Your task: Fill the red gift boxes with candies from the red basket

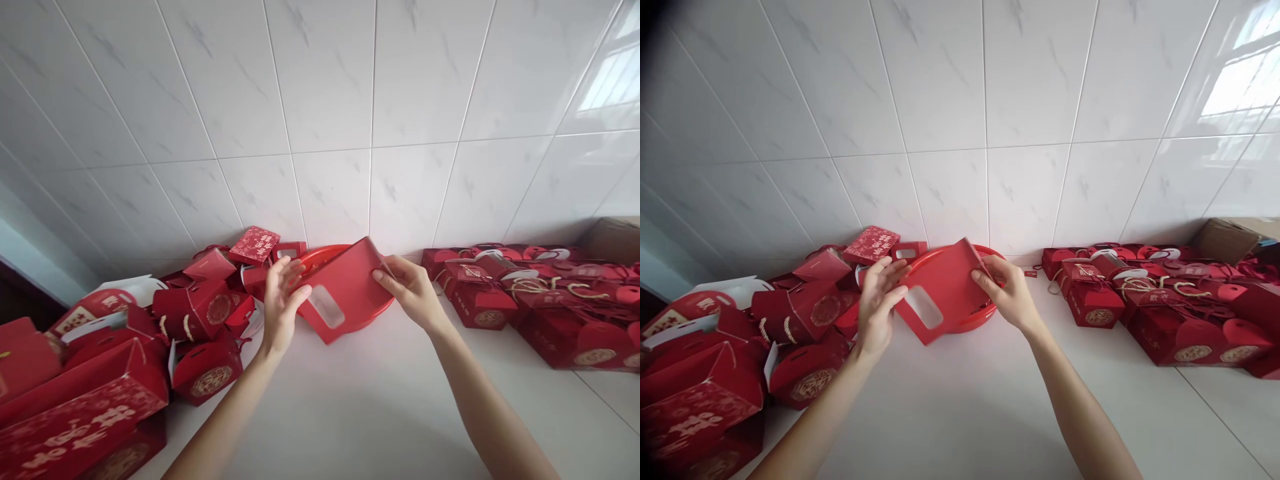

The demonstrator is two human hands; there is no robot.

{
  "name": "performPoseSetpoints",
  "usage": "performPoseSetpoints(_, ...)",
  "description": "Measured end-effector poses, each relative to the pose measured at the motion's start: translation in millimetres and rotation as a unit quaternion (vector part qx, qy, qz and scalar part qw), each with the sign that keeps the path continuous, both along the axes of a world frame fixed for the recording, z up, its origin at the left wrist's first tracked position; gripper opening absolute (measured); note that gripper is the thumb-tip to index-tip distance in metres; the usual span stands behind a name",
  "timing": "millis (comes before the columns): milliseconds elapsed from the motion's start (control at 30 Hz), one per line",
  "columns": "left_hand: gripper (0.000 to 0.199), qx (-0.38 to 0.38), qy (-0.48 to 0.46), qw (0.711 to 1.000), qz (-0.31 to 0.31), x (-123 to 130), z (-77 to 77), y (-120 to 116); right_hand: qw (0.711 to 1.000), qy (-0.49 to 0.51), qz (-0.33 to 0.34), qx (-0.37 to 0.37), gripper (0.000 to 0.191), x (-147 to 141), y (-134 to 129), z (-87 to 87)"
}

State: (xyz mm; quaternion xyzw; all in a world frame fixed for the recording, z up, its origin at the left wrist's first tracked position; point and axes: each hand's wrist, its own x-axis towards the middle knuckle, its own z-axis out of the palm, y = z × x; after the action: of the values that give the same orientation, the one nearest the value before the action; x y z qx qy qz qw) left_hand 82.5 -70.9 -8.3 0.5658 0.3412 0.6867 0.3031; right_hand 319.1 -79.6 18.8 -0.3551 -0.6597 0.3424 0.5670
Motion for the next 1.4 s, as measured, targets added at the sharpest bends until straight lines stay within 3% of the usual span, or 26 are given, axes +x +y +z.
performPoseSetpoints(100,0.045,0.054,0.092,0.994,-0.005,-0.4,16.4,-5.6,0.990,-0.141,0.005,0.018,0.024,3.2,-6.4,3.1)
performPoseSetpoints(200,0.025,0.075,0.183,0.979,-0.050,9.6,23.7,-9.9,0.981,-0.189,0.036,0.010,0.029,-1.1,-9.9,4.9)
performPoseSetpoints(267,0.012,0.066,0.203,0.974,-0.069,17.6,20.5,-9.5,0.982,-0.181,0.054,0.000,0.039,-3.6,-9.3,5.1)
performPoseSetpoints(400,0.021,0.049,0.205,0.976,-0.059,25.2,5.0,-3.9,0.982,-0.149,0.103,-0.049,0.060,0.1,-2.7,1.9)
performPoseSetpoints(500,0.004,0.060,0.260,0.959,-0.095,21.8,-6.2,-2.5,0.973,-0.151,0.152,-0.084,0.064,7.5,4.1,-3.2)
performPoseSetpoints(600,0.035,0.063,0.326,0.930,-0.158,15.8,-16.4,-6.6,0.961,-0.170,0.192,-0.101,0.065,13.0,10.8,-9.0)
performPoseSetpoints(667,0.044,0.057,0.355,0.917,-0.172,12.9,-23.4,-10.2,0.950,-0.185,0.225,-0.116,0.064,14.9,15.5,-12.9)
performPoseSetpoints(833,0.046,0.018,0.382,0.905,-0.186,10.5,-33.5,-12.6,0.918,-0.205,0.305,-0.150,0.059,18.2,27.6,-22.5)
performPoseSetpoints(1000,0.048,-0.065,0.393,0.877,-0.267,6.7,-20.5,-6.3,0.902,-0.228,0.322,-0.174,0.056,22.3,32.7,-27.5)
performPoseSetpoints(1133,0.036,-0.082,0.306,0.898,-0.305,-2.7,-2.1,14.4,0.924,-0.217,0.264,-0.168,0.053,27.0,28.0,-22.8)
performPoseSetpoints(1200,0.034,-0.094,0.267,0.919,-0.274,-6.8,4.2,34.9,0.945,-0.191,0.223,-0.145,0.053,29.8,26.0,-17.9)
performPoseSetpoints(1267,0.033,-0.089,0.287,0.929,-0.219,-6.5,6.7,61.4,0.964,-0.144,0.183,-0.126,0.053,31.4,28.1,-13.7)
performPoseSetpoints(1333,0.027,-0.096,0.369,0.905,-0.186,0.3,5.4,91.3,0.978,-0.084,0.148,-0.120,0.052,29.7,36.6,-12.5)
performPoseSetpoints(1400,0.019,-0.122,0.468,0.861,-0.157,13.3,0.7,121.1,0.988,-0.012,0.102,-0.116,0.049,23.3,51.1,-15.6)
